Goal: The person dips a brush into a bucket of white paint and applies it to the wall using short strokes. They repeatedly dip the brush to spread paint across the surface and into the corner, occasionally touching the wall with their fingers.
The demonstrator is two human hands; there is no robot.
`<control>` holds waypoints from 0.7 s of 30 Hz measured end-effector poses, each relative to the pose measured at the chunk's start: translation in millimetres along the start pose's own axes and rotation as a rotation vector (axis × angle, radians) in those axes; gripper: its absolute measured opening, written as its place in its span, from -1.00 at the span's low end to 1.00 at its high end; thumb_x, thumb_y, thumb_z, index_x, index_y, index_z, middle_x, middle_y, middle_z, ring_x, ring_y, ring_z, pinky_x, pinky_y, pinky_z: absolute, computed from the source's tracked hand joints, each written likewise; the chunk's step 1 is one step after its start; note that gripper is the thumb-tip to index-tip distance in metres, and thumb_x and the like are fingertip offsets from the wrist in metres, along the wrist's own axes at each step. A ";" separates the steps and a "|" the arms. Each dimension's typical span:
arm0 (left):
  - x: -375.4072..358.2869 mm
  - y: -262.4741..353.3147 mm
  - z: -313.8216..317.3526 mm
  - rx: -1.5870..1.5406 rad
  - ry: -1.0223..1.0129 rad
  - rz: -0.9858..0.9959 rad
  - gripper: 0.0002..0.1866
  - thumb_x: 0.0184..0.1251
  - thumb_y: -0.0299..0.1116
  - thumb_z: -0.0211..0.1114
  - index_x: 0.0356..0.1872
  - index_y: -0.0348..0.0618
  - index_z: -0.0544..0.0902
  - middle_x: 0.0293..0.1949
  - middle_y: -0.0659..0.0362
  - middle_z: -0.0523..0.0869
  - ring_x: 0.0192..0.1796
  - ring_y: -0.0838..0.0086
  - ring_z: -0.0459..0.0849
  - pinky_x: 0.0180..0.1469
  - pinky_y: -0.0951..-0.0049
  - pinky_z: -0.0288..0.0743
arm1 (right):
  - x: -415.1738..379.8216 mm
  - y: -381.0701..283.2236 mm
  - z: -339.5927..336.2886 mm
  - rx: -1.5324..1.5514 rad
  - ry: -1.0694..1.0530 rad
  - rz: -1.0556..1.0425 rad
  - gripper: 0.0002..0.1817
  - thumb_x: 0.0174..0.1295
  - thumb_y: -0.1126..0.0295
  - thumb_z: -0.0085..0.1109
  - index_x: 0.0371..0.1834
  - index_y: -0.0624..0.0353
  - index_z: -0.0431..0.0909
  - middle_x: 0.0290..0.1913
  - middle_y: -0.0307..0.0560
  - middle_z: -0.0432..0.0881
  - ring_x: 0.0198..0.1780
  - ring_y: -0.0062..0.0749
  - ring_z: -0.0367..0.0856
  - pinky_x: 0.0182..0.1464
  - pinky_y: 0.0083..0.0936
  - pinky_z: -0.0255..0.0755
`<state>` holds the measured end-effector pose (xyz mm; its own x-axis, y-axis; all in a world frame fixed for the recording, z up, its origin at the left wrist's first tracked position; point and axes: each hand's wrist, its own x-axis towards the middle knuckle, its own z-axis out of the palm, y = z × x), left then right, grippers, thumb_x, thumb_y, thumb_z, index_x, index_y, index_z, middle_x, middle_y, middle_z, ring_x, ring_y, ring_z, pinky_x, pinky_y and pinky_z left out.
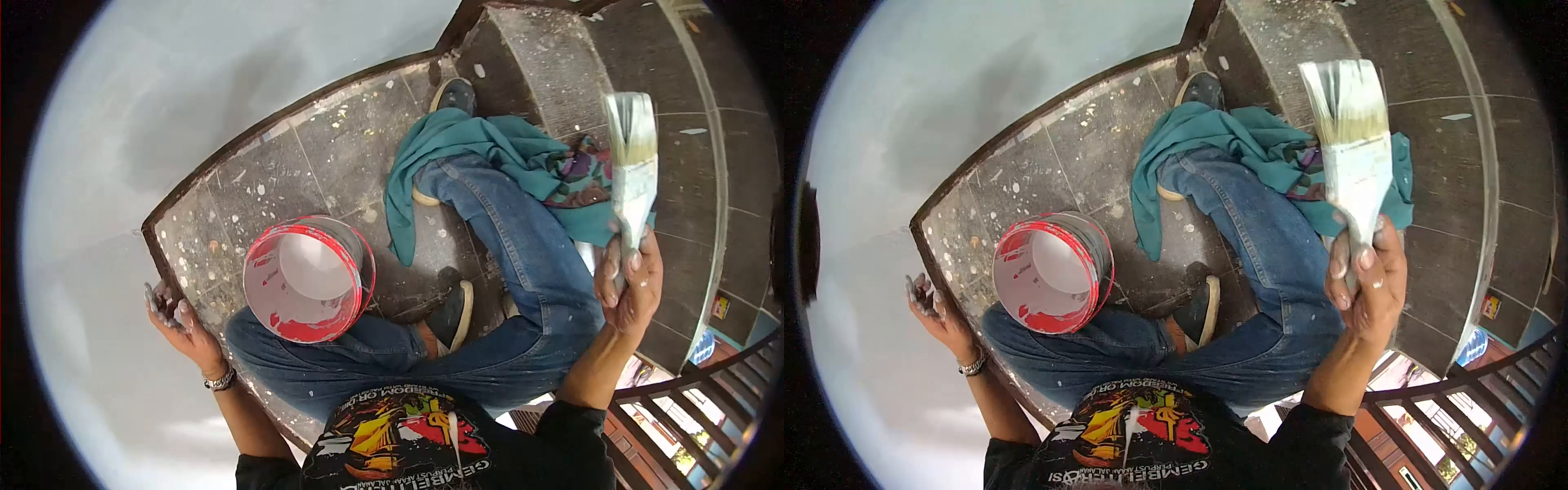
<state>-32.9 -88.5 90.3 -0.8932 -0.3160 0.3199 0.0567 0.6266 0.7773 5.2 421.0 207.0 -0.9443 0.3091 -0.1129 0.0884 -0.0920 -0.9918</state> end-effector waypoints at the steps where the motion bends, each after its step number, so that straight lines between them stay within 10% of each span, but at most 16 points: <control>1: 6.5 5.3 5.5 -0.030 -0.036 0.012 -0.42 0.41 -0.34 0.09 0.36 -0.38 0.16 0.22 -0.04 0.44 0.22 0.30 0.41 0.30 0.29 0.22 | -1.6 1.4 -0.7 -0.016 0.009 0.009 -0.49 0.31 0.23 0.05 0.12 0.48 0.32 -0.53 -0.10 0.45 -0.78 -0.75 0.17 -0.79 -0.80 0.06; 12: 61.4 77.2 89.5 -0.007 -0.354 0.175 -0.53 0.27 -0.42 0.16 0.23 -0.27 0.43 0.16 0.05 0.53 0.12 0.34 0.51 0.17 0.29 0.35 | -10.2 1.0 6.8 0.011 0.031 0.033 -0.49 0.29 0.24 0.08 0.14 0.45 0.31 -0.57 -0.06 0.46 -0.78 -0.76 0.17 -0.78 -0.81 0.03; 21: 30.1 173.0 308.2 0.019 -0.897 0.710 -0.55 0.23 -0.38 0.20 0.19 -0.14 0.48 0.21 0.02 0.51 0.22 0.14 0.48 0.28 0.17 0.34 | -7.6 -2.2 6.3 0.103 0.010 0.063 -0.59 0.31 0.28 0.05 0.06 0.41 0.35 -0.52 -0.04 0.46 -0.77 -0.74 0.15 -0.77 -0.80 0.04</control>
<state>-187.5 229.9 67.4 -0.6594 0.7311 0.1755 0.6756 0.4737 0.5649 10.2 412.9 210.4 -0.9346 0.3092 -0.1757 0.1137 -0.2083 -0.9714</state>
